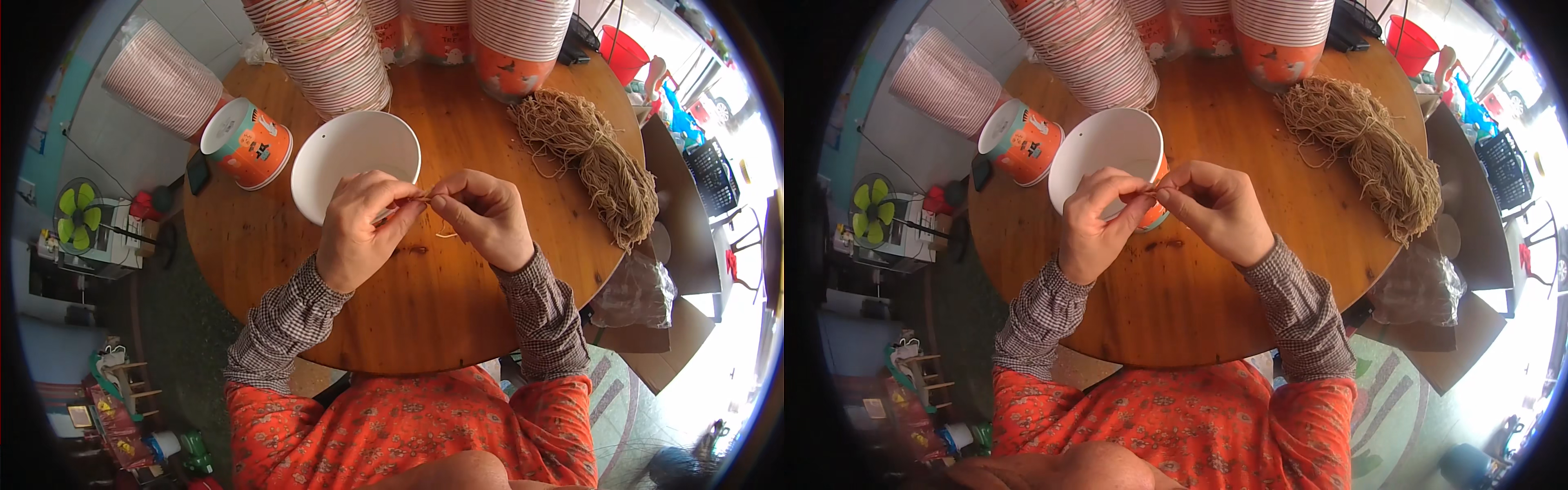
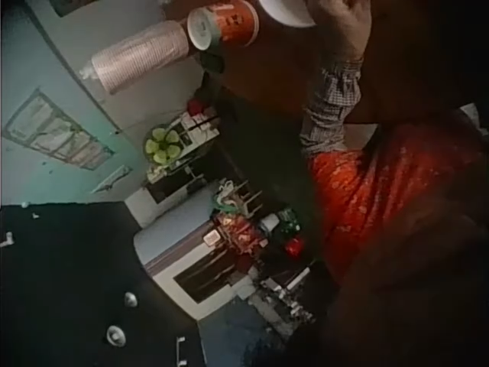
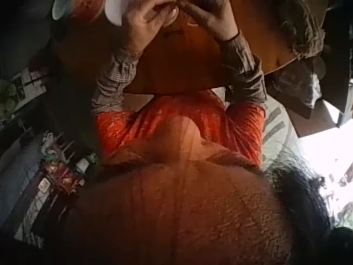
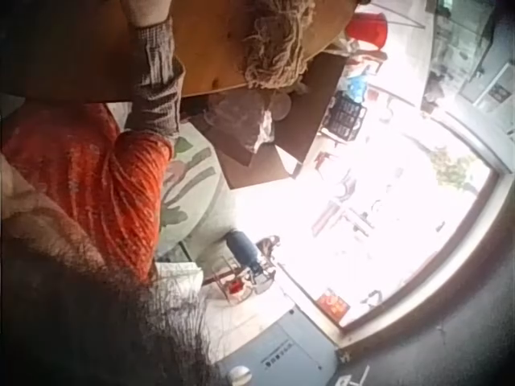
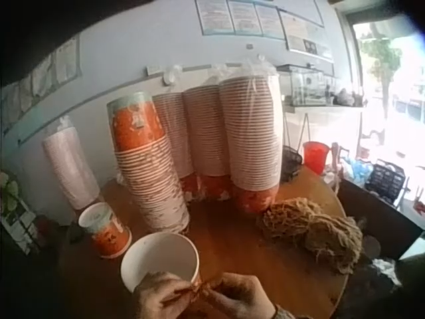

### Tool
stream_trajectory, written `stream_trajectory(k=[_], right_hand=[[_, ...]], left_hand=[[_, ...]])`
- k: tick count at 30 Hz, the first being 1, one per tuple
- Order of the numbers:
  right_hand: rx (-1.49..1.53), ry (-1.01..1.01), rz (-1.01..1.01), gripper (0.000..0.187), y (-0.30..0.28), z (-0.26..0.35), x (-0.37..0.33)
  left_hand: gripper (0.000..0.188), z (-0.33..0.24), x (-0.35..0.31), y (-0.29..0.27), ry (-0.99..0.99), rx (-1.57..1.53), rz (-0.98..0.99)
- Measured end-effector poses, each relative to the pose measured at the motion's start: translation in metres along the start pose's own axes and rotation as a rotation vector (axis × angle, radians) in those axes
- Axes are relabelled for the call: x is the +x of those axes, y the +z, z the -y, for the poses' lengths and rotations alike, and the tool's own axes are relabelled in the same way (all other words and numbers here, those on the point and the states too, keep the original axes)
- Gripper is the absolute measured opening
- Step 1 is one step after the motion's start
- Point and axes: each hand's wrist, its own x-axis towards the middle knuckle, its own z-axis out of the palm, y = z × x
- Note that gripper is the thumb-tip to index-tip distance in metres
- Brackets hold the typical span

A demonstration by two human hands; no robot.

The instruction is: Thread string through pre-drilled holes in paper buckets to create handles.

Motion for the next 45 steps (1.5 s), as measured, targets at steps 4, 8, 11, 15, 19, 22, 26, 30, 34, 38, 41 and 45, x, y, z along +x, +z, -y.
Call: stream_trajectory(k=[4,8,11,15,19,22,26,30,34,38,41,45], right_hand=[[-0.044,0.019,-0.037,0.011,0.003,0.0,0.0],[-0.233,-0.019,-0.049,0.01,0.007,0.007,0.003],[-0.395,-0.072,-0.049,0.009,0.011,0.02,0.007],[-0.658,-0.32,-0.069,0.008,0.015,0.037,0.016],[-0.765,-0.405,-0.099,0.006,0.016,0.055,0.03],[-0.812,-0.466,-0.145,0.007,0.016,0.075,0.036],[-0.977,-0.556,-0.101,0.01,0.017,0.09,0.041],[-1.048,-0.619,-0.05,0.009,0.019,0.1,0.036],[-1.113,-0.614,0.024,0.004,0.026,0.112,0.026],[-1.054,-0.554,0.107,0.006,0.025,0.121,0.025],[-0.91,-0.275,0.154,0.008,0.012,0.136,0.028],[-0.877,-0.234,0.259,0.013,-0.021,0.155,0.044]], left_hand=[[0.016,-0.001,0.001,-0.006,-0.078,-0.117,0.007],[0.013,-0.002,0.001,-0.008,-0.105,-0.139,0.033],[0.01,0.0,0.001,-0.008,-0.254,-0.257,-0.005],[0.008,0.006,0.001,-0.008,-0.136,-0.128,-0.008],[0.01,0.01,-0.01,-0.007,-0.077,0.01,-0.052],[0.011,0.015,-0.019,-0.008,-0.079,0.096,-0.04],[0.01,0.007,-0.023,-0.014,-0.041,0.142,-0.048],[0.009,0.006,-0.026,-0.02,-0.071,0.174,-0.025],[0.007,-0.002,-0.03,-0.027,-0.088,0.222,0.001],[0.007,-0.003,-0.042,-0.033,-0.113,0.193,0.085],[0.006,0.005,-0.052,-0.044,0.013,0.269,0.126],[0.01,0.036,-0.058,-0.071,0.123,0.367,0.148]])
